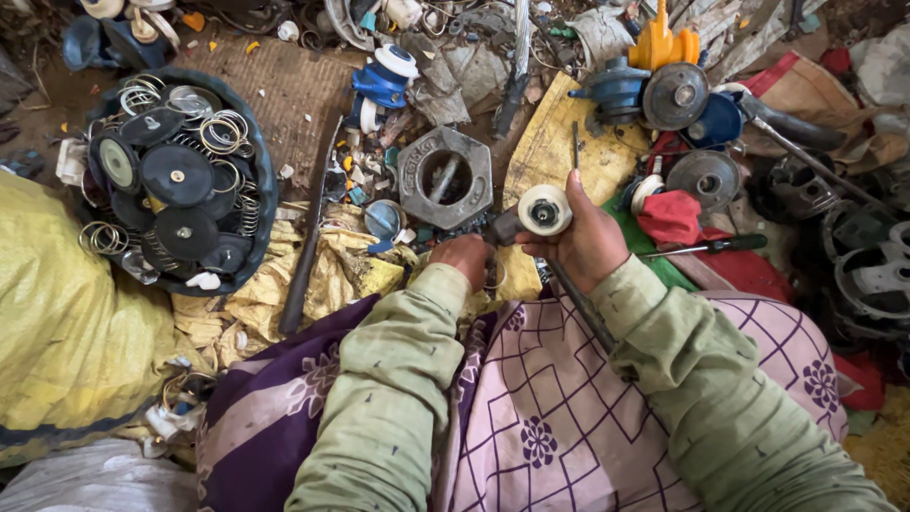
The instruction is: The person sits on the floor and uses a hammer and metal punch to disassemble small mechanical components, likely from a motor or similar device. They repeatedly strike the parts to separate pieces, then inspect and reposition them for further work.
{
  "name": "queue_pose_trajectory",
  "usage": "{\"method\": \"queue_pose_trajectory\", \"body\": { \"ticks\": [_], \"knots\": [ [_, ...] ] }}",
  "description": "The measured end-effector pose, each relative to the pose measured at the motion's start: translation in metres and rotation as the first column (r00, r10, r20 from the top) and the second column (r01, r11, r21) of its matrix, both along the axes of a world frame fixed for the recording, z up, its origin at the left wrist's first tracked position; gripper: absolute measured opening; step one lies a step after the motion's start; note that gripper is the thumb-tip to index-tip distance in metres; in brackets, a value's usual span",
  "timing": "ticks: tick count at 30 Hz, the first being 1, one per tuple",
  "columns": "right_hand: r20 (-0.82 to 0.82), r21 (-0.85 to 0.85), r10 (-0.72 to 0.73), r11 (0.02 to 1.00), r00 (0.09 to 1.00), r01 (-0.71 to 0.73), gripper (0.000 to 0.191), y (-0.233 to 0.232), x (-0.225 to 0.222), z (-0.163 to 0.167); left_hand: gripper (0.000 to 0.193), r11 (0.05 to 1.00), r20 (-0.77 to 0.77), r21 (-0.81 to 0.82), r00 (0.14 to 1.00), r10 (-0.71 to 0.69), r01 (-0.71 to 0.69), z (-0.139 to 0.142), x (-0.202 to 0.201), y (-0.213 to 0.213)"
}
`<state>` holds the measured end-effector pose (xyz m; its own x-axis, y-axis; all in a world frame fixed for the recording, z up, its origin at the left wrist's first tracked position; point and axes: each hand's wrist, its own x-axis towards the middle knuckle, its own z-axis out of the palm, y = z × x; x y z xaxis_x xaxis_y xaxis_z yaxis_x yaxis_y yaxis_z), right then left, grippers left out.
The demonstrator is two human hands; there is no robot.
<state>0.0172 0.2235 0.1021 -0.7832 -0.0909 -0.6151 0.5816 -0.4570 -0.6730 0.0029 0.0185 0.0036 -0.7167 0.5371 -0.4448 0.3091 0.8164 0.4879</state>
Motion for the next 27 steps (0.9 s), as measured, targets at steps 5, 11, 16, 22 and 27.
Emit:
{"method": "queue_pose_trajectory", "body": {
  "ticks": [5, 11, 16, 22, 27],
  "knots": [
    [-0.003, 0.0, 0.001, 1.0, 1.0, -0.001, 0.065, 0.0, -0.004, 0.0, 0.019, 0.895, 0.261, 0.381, 0.956, 0.136, -0.232, -0.012, -0.018, -0.007],
    [0.023, 0.011, -0.002, 1.0, 1.0, 0.002, 0.065, 0.003, -0.005, 0.0, 0.019, 0.166, 0.894, 0.437, 0.406, -0.192, -0.884, 0.015, -0.033, -0.029],
    [0.03, -0.007, -0.015, 1.0, 0.999, 0.015, 0.063, 0.005, -0.006, -0.001, 0.022, 0.819, 0.195, 0.206, 0.843, 0.502, -0.535, 0.033, -0.023, -0.018],
    [0.019, -0.021, 0.008, 1.0, 1.0, -0.007, 0.064, 0.006, -0.005, -0.004, 0.02, 0.933, -0.092, -0.136, 0.942, 0.322, -0.332, 0.008, -0.005, 0.002],
    [0.028, -0.004, 0.02, 1.0, 0.999, -0.02, 0.066, 0.005, -0.005, -0.003, 0.02, 0.919, -0.099, -0.174, 0.935, 0.341, -0.354, 0.001, -0.001, 0.0]
  ]
}}
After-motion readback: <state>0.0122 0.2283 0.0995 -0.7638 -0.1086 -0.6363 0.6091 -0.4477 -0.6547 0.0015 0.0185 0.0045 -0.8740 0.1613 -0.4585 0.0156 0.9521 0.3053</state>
